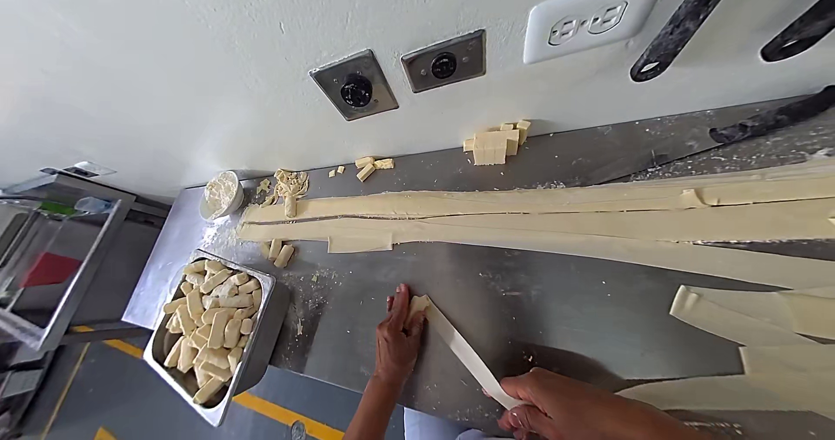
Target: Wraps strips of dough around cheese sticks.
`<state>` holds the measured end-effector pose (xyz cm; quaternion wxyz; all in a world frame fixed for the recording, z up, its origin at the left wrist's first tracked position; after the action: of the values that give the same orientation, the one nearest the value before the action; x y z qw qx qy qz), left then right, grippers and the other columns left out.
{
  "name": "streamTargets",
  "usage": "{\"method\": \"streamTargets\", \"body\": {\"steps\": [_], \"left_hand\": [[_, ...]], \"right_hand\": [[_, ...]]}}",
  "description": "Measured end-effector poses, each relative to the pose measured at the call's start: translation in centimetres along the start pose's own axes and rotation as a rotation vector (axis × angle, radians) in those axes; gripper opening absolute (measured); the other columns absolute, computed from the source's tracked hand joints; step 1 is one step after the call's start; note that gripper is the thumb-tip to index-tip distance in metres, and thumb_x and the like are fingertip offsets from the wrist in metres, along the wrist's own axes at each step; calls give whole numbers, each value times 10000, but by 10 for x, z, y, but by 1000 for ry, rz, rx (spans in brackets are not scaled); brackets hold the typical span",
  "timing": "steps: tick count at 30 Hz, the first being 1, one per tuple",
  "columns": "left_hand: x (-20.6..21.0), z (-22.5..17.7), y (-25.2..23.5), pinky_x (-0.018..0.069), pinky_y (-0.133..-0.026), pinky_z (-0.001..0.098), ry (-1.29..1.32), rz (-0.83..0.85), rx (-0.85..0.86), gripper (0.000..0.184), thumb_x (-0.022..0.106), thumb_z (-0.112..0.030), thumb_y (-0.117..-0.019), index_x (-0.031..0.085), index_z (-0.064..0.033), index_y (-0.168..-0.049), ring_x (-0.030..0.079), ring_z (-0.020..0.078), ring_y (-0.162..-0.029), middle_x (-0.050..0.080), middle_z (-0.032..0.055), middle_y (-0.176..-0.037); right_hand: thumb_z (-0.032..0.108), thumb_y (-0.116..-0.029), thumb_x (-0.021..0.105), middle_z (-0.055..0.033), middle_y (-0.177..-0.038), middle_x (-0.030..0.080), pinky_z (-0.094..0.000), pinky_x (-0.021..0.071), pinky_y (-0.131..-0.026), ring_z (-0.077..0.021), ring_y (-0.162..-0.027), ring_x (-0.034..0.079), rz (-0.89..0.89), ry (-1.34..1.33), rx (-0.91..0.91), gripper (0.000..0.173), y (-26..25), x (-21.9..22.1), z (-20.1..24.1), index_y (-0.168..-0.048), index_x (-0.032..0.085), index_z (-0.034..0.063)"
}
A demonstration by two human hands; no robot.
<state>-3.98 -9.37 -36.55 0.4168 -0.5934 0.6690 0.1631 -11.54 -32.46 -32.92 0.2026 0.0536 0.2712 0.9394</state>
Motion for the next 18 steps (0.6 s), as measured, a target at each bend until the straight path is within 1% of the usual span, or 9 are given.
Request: {"method": "streamTargets", "body": {"steps": [3,5,6,8,10,11,13,16,18], "left_hand": [[8,-8,-5,556,-985,516,27,-73,-8,247,659,22,-862,745,102,-1080,711,411,-1092,723,262,-1142],[11,-11,-8,536,-1003,545,-46,-96,26,247,594,66,-891,739,112,-1085,683,458,-1125,705,285,-1171],[15,-15,-7,522,-1015,560,-74,-58,71,272,555,81,-901,728,121,-1108,665,477,-1149,692,293,-1200],[15,-21,-4,527,-1019,533,-55,34,133,314,517,96,-901,723,108,-1138,664,445,-1170,693,267,-1223],[6,-16,-8,562,-983,491,3,42,69,308,547,73,-917,693,126,-1183,705,394,-1116,708,255,-1194],[5,-11,-10,559,-981,492,8,18,29,332,584,29,-920,662,145,-1221,712,394,-1099,704,266,-1195],[12,-10,-10,499,-1052,549,26,18,-3,417,653,-32,-894,624,167,-1259,669,439,-1164,667,297,-1253],[20,-15,-11,530,-1018,532,15,-16,37,292,649,0,-883,715,122,-1140,691,432,-1125,704,268,-1192],[20,-15,-11,525,-1022,538,-22,-34,87,258,602,22,-909,728,116,-1113,681,449,-1136,703,276,-1188]], "right_hand": [[204,-1098,494,-204,-1083,714,-456,522,-917,-290,-990,700,-9,10,0,313,2,1,0,-1220,605,-63],[211,-1093,507,-221,-955,664,-477,497,-815,-315,-882,654,1,72,14,298,3,2,-2,-1133,596,-71],[215,-1093,506,-220,-892,625,-489,480,-773,-329,-836,625,7,108,21,299,3,2,-3,-1092,593,-71],[219,-1097,493,-214,-838,590,-494,469,-742,-340,-800,604,9,157,17,303,2,3,-4,-1055,588,-66],[200,-1100,480,-226,-837,589,-506,467,-745,-356,-806,604,14,163,-18,299,-2,5,2,-1051,591,-74],[191,-1100,474,-237,-841,601,-518,474,-749,-368,-812,615,14,168,-43,302,-4,6,6,-1055,602,-78],[193,-1105,461,-241,-841,604,-526,471,-752,-373,-815,617,19,181,-71,311,-8,5,12,-1059,612,-76],[195,-1102,469,-226,-853,617,-509,470,-744,-350,-810,622,-4,148,-92,304,-7,6,11,-1060,611,-71],[190,-1101,471,-231,-991,688,-506,502,-830,-338,-916,674,-14,84,-71,298,-4,5,8,-1140,615,-67]]}}
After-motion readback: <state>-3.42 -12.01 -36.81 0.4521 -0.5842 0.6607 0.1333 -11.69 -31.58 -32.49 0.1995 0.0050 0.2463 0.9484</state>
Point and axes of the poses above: each hand's wrist, its own y-axis away from the middle knuckle, its own x-axis out of the palm, z = x × y, the point moved 4 cm from there along -y, towards the middle knuckle
